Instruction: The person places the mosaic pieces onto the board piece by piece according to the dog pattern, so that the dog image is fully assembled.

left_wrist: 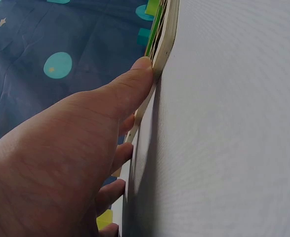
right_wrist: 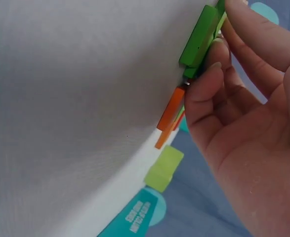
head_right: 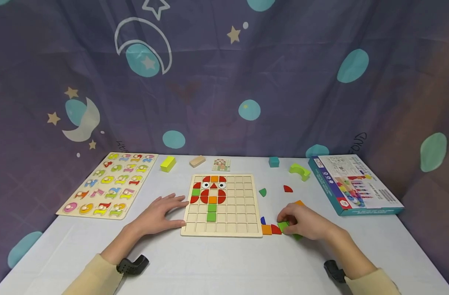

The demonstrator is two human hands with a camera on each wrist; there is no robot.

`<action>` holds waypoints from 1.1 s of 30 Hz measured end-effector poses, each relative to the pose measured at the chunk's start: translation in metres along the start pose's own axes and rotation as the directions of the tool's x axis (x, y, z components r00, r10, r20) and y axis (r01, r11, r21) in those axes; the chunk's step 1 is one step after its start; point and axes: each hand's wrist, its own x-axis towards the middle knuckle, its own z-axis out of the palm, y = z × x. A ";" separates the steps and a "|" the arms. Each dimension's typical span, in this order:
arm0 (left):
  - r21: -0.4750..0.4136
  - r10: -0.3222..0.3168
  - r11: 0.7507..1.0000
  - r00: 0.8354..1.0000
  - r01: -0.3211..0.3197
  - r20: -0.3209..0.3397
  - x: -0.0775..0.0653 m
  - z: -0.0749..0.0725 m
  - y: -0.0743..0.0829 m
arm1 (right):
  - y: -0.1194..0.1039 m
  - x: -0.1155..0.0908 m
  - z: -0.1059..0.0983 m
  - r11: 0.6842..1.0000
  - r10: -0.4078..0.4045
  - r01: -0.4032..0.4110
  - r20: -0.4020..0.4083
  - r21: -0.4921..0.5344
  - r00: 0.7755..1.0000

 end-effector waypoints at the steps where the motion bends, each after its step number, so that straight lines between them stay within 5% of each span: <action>1: -0.001 0.000 1.000 1.000 0.000 0.000 0.000 0.000 0.000 | 0.000 0.000 0.000 1.000 0.007 -0.007 -0.001 -0.005 1.000; 18: -0.005 0.003 1.000 1.000 -0.003 -0.003 0.000 -0.001 0.000 | -0.007 0.005 -0.006 0.999 0.011 -0.007 -0.071 0.050 0.997; 33: -0.001 -0.005 1.000 1.000 0.005 0.003 -0.001 -0.001 0.000 | -0.037 0.039 0.013 0.994 -0.054 0.069 -0.177 0.080 0.983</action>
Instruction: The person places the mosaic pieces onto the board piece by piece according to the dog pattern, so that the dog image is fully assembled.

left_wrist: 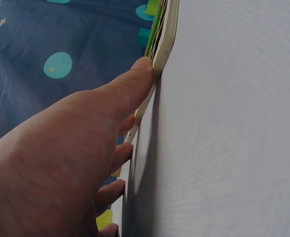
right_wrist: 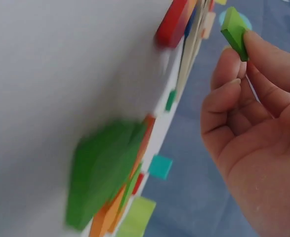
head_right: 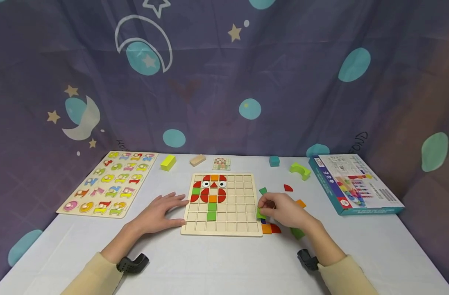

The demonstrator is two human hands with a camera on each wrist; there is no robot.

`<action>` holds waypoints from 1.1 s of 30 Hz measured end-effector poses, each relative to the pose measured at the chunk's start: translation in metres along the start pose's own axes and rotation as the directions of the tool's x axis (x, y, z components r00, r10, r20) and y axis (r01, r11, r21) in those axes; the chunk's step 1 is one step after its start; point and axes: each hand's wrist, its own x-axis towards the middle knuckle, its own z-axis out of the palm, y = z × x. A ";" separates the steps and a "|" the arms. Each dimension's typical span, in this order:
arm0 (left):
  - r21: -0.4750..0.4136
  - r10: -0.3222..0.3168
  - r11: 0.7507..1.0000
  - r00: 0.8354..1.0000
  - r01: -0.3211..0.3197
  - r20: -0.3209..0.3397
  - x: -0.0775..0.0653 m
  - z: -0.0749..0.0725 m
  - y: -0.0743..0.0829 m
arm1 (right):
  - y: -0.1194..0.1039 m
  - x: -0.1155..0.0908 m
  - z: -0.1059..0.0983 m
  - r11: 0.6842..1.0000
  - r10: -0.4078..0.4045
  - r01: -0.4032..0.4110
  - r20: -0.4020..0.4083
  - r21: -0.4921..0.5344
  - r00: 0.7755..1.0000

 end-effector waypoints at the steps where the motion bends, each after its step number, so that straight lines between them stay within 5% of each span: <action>1: 0.000 -0.001 1.000 1.000 0.001 0.000 0.000 0.000 0.000 | -0.002 0.002 0.002 1.000 -0.009 0.009 -0.004 0.001 1.000; 18: 0.000 0.002 1.000 1.000 -0.002 0.000 0.001 -0.001 0.001 | -0.043 0.040 0.046 0.987 -0.142 0.136 0.074 0.081 0.987; 33: -0.004 0.001 1.000 1.000 -0.001 0.003 0.001 0.001 -0.001 | -0.073 0.057 0.077 0.987 -0.154 0.147 0.133 0.063 0.979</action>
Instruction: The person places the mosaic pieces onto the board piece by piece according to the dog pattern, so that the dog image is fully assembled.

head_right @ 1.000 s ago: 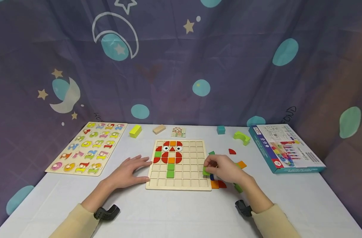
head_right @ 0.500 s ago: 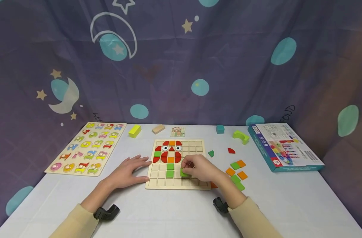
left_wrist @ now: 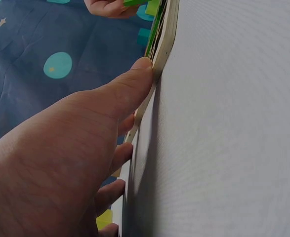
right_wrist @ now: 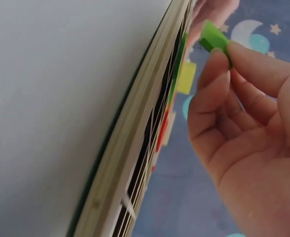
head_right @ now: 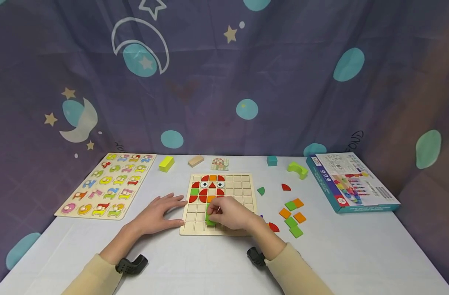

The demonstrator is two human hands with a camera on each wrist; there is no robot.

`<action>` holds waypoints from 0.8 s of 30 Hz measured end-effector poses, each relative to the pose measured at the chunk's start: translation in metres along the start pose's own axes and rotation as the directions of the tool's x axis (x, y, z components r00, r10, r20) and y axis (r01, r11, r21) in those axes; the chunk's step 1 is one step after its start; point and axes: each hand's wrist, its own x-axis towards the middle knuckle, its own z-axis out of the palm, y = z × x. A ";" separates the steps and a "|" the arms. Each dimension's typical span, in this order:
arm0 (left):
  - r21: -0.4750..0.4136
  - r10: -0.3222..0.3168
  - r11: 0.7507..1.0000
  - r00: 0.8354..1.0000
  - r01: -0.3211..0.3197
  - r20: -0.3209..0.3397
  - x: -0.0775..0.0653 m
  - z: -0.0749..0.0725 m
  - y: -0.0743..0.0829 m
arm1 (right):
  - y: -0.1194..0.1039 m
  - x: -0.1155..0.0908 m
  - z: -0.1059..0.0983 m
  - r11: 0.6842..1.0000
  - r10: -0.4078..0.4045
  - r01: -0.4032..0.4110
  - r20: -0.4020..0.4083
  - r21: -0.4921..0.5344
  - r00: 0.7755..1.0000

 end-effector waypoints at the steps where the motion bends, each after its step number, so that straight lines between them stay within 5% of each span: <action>1: -0.002 0.000 1.000 1.000 0.000 0.000 0.000 0.000 0.000 | -0.001 0.001 0.001 1.000 -0.001 0.001 0.004 -0.006 1.000; 24: 0.002 0.011 1.000 1.000 -0.011 0.002 0.000 -0.001 0.000 | -0.005 0.000 0.009 0.986 0.007 0.000 0.041 -0.164 0.999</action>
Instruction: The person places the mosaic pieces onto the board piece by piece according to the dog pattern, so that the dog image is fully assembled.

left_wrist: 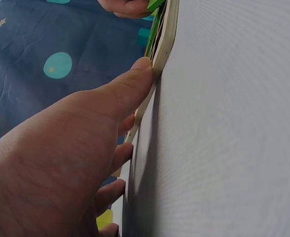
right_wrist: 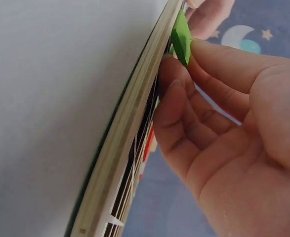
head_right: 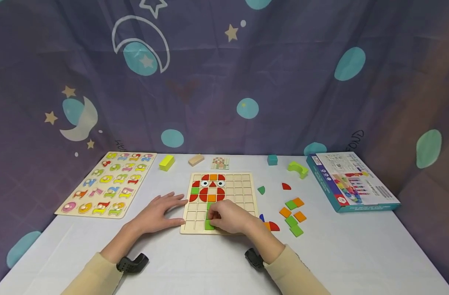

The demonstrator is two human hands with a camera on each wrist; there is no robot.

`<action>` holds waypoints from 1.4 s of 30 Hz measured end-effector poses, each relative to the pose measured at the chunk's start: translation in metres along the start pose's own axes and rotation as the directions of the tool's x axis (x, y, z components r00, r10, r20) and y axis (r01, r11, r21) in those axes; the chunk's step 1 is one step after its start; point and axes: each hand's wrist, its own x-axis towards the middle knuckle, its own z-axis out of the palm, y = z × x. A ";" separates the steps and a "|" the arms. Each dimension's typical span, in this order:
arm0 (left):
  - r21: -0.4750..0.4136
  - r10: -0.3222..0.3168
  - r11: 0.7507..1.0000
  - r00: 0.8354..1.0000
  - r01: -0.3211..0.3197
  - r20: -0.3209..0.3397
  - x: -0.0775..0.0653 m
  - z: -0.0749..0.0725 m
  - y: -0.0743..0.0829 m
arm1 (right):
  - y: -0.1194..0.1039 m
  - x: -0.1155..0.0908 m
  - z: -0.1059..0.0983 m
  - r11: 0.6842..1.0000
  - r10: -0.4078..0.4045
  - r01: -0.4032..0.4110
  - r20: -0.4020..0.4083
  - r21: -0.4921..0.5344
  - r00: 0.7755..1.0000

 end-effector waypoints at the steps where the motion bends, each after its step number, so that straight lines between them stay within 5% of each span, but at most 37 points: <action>1: 0.001 -0.003 1.000 1.000 0.003 0.001 0.000 0.000 0.000 | 0.000 0.000 0.000 1.000 -0.002 0.002 0.001 -0.001 1.000; 10: 0.003 -0.011 1.000 1.000 0.011 0.006 0.000 -0.001 0.002 | 0.005 -0.006 -0.012 0.998 0.009 -0.009 0.004 0.057 1.000; 21: 0.008 -0.024 1.000 1.000 0.024 0.015 0.000 -0.001 0.003 | 0.028 -0.027 -0.051 0.991 0.063 -0.046 -0.134 0.128 0.989; 31: 0.001 -0.020 1.000 1.000 0.020 0.011 0.000 -0.001 0.003 | 0.064 -0.050 -0.081 0.971 0.216 -0.176 -0.270 0.163 0.938; 42: -0.005 -0.014 1.000 1.000 0.014 0.002 0.000 0.000 0.002 | 0.096 -0.078 -0.098 0.946 0.315 -0.273 -0.290 0.174 0.904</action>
